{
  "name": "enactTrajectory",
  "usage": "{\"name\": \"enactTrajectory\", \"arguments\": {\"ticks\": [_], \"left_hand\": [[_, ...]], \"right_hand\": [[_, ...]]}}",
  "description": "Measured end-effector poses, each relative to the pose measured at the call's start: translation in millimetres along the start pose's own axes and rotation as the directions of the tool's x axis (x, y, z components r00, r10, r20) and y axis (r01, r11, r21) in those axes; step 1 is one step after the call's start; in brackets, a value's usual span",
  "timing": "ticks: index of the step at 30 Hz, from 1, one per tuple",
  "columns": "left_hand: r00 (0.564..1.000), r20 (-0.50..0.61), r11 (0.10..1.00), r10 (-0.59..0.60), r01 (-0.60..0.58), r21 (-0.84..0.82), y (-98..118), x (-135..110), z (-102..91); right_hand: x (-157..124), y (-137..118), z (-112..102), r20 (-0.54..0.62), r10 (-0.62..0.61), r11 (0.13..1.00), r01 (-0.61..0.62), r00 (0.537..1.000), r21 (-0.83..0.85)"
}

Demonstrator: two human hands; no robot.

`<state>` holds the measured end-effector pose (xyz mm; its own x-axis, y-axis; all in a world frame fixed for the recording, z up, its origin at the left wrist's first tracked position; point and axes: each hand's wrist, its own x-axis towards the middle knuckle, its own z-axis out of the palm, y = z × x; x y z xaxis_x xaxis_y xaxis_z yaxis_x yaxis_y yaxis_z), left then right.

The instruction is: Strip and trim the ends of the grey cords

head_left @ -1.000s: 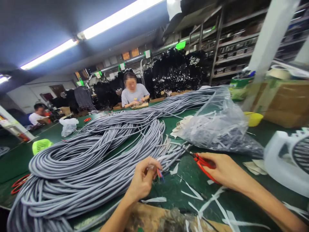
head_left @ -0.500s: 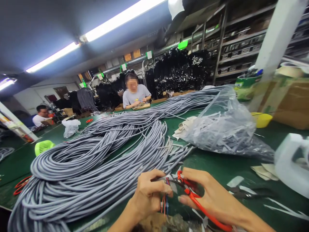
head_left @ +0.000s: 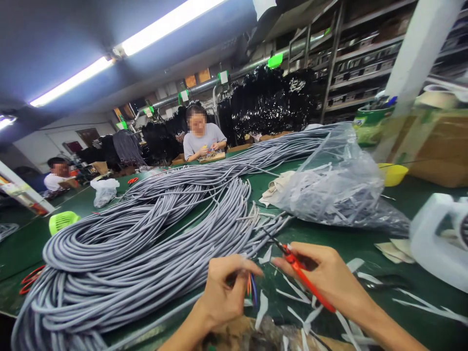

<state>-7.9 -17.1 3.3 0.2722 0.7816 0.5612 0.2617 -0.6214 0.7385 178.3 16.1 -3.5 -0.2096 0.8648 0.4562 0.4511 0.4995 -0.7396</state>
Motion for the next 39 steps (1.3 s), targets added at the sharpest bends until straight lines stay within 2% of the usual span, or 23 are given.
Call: {"name": "enactTrajectory", "arguments": {"ticks": [1, 3, 6, 10, 15, 21, 26, 28, 31, 33, 37, 39], "left_hand": [[0.994, -0.027, 0.994, -0.108, 0.107, -0.040, -0.6, -0.1, 2.4], [0.954, -0.046, 0.950, -0.295, 0.288, -0.122, -2.3, 0.0, 8.2], [0.910, -0.025, 0.899, -0.414, 0.404, -0.170, -5.1, -0.7, 16.8], [0.916, -0.012, 0.912, -0.402, 0.399, -0.099, -8.1, -4.9, 22.8], [0.910, -0.066, 0.911, -0.410, 0.404, -0.090, -12.7, -7.0, 23.1], [0.855, -0.146, 0.853, -0.498, 0.453, -0.259, -12.3, -1.8, 23.1], [0.813, -0.097, 0.760, -0.575, 0.486, -0.432, -6.0, 3.6, 19.9], [0.818, -0.113, 0.775, -0.564, 0.477, -0.414, -3.8, 4.1, 18.3], [0.847, -0.209, 0.859, -0.488, 0.425, -0.286, -2.1, 3.3, 18.3], [0.860, -0.238, 0.883, -0.452, 0.392, -0.260, -2.3, 2.7, 19.9], [0.842, -0.199, 0.832, -0.502, 0.408, -0.376, -4.5, 3.1, 20.9], [0.847, -0.148, 0.807, -0.511, 0.413, -0.423, -4.8, 4.2, 17.0]], "right_hand": [[0.6, -0.2, 0.2, -0.009, 0.040, 0.999, -0.040, 0.999, 0.024], [0.9, -1.9, 2.8, -0.003, 0.091, 0.991, -0.090, 0.996, 0.100], [-1.3, -9.4, 11.2, -0.010, 0.097, 0.966, -0.092, 0.995, 0.241], [-4.3, -21.1, 22.9, -0.073, 0.102, 0.939, -0.071, 0.992, 0.337], [-3.9, -21.4, 27.3, -0.072, 0.193, 0.883, -0.141, 0.979, 0.448], [-4.3, -20.0, 29.4, -0.007, 0.281, 0.782, -0.225, 0.960, 0.581], [0.0, -24.4, 29.3, 0.059, 0.413, 0.613, -0.325, 0.909, 0.720], [1.2, -25.5, 28.7, 0.088, 0.440, 0.564, -0.351, 0.894, 0.748], [0.6, -26.7, 28.0, 0.087, 0.457, 0.557, -0.361, 0.885, 0.747], [-0.6, -27.5, 27.7, 0.095, 0.462, 0.553, -0.370, 0.882, 0.746], [-2.3, -26.6, 27.2, 0.121, 0.488, 0.522, -0.399, 0.865, 0.754], [-1.9, -24.1, 26.5, 0.124, 0.496, 0.512, -0.405, 0.859, 0.758]]}}
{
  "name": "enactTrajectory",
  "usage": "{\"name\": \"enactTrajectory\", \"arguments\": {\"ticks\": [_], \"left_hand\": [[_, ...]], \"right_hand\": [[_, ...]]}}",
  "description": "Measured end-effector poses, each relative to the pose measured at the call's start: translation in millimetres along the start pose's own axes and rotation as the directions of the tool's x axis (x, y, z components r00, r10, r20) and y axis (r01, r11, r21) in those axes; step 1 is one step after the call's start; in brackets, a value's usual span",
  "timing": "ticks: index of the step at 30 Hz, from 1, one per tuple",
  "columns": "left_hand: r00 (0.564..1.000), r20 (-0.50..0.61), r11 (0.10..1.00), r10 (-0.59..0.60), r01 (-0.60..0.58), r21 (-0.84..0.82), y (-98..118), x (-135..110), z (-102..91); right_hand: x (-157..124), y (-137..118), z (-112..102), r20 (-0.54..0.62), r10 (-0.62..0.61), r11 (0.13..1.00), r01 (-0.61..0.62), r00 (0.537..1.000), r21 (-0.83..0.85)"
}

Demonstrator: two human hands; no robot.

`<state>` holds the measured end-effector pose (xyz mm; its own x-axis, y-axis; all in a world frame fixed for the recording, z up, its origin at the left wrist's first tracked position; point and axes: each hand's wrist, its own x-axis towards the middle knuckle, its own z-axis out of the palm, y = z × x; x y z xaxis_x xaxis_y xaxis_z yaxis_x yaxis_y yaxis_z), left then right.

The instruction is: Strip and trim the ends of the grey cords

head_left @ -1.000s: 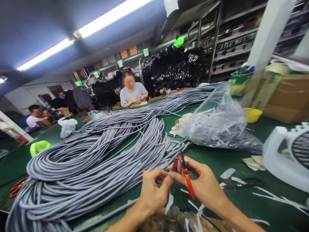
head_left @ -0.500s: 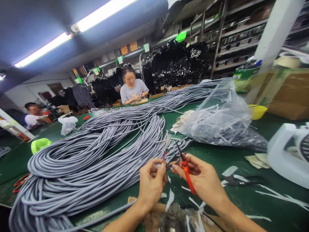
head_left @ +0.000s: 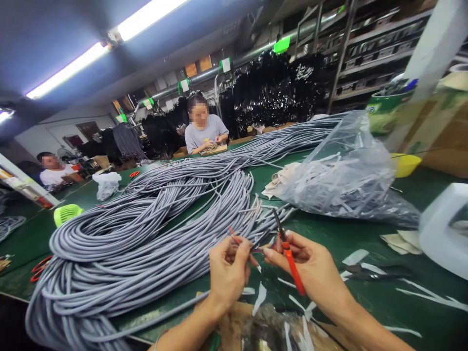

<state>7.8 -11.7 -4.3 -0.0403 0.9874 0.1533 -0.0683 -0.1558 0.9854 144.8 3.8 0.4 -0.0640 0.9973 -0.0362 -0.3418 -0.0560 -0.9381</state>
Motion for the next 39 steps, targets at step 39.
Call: {"name": "enactTrajectory", "arguments": {"ticks": [39], "left_hand": [[0.933, 0.227, 0.923, 0.280, -0.326, 0.203, 2.5, -8.0, -12.4]], "right_hand": [[-8.1, 22.8, -17.7, 0.533, -0.596, 0.103, 0.716, 0.600, -0.691]]}}
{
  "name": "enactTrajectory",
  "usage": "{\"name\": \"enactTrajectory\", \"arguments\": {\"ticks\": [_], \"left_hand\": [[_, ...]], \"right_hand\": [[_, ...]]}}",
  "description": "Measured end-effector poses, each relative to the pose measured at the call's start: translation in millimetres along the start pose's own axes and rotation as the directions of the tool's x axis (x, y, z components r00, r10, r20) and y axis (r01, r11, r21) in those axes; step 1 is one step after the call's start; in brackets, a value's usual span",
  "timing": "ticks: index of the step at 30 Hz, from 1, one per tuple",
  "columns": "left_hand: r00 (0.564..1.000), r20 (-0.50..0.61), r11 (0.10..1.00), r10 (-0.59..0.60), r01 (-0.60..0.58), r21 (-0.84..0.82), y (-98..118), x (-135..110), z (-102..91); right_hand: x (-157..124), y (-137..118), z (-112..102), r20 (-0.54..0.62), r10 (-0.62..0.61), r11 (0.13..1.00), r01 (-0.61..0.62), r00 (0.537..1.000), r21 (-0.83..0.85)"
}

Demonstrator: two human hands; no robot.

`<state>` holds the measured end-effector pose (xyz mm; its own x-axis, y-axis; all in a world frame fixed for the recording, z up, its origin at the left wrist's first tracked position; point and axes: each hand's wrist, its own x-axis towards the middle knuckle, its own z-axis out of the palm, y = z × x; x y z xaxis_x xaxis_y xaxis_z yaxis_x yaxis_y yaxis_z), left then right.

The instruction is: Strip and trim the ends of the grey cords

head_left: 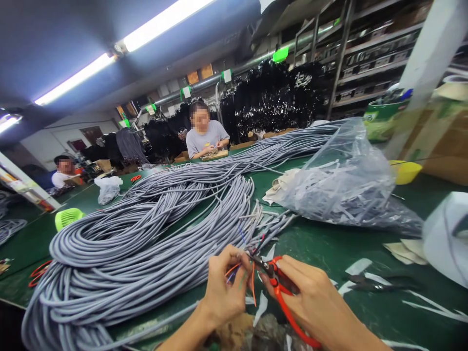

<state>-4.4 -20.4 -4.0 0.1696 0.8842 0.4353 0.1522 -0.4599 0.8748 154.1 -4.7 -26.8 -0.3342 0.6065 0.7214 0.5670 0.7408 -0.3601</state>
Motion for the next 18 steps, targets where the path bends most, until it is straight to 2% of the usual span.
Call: {"name": "enactTrajectory", "arguments": {"ticks": [4, 7, 9, 11, 13, 15, 17, 18], "left_hand": [[0.998, 0.000, 0.989, -0.061, 0.061, -0.136, -0.5, 0.7, 0.7], [0.995, 0.002, 0.969, -0.100, 0.097, -0.226, 3.3, 2.3, 0.4], [0.992, 0.004, 0.958, -0.128, 0.124, -0.259, 5.2, 5.2, -0.5], [0.984, -0.007, 0.951, -0.175, 0.167, -0.260, 4.6, 10.9, -2.1], [0.969, -0.037, 0.945, -0.243, 0.228, -0.235, 2.0, 18.7, -4.5], [0.946, -0.065, 0.929, -0.317, 0.297, -0.219, 1.3, 24.6, -8.6], [0.923, -0.047, 0.904, -0.382, 0.362, -0.226, 7.5, 21.8, -15.9], [0.913, -0.015, 0.890, -0.407, 0.393, -0.232, 13.9, 15.3, -20.3]], "right_hand": [[-2.8, -1.7, 1.9, 0.002, -0.018, 1.000, 0.018, 1.000, 0.020], [-0.9, -1.2, 3.7, -0.039, -0.014, 1.000, 0.014, 0.999, 0.017], [2.7, 2.8, 3.1, -0.077, 0.056, 0.998, -0.057, 0.995, -0.018], [7.3, 9.7, 0.1, -0.080, 0.173, 0.981, -0.180, 0.982, -0.077], [11.6, 17.0, -5.2, -0.002, 0.319, 0.934, -0.315, 0.948, -0.169], [15.1, 22.4, -10.8, 0.142, 0.454, 0.867, -0.400, 0.879, -0.296], [16.2, 26.7, -14.3, 0.279, 0.522, 0.829, -0.401, 0.806, -0.391], [15.5, 29.6, -14.6, 0.328, 0.528, 0.827, -0.386, 0.784, -0.409]]}}
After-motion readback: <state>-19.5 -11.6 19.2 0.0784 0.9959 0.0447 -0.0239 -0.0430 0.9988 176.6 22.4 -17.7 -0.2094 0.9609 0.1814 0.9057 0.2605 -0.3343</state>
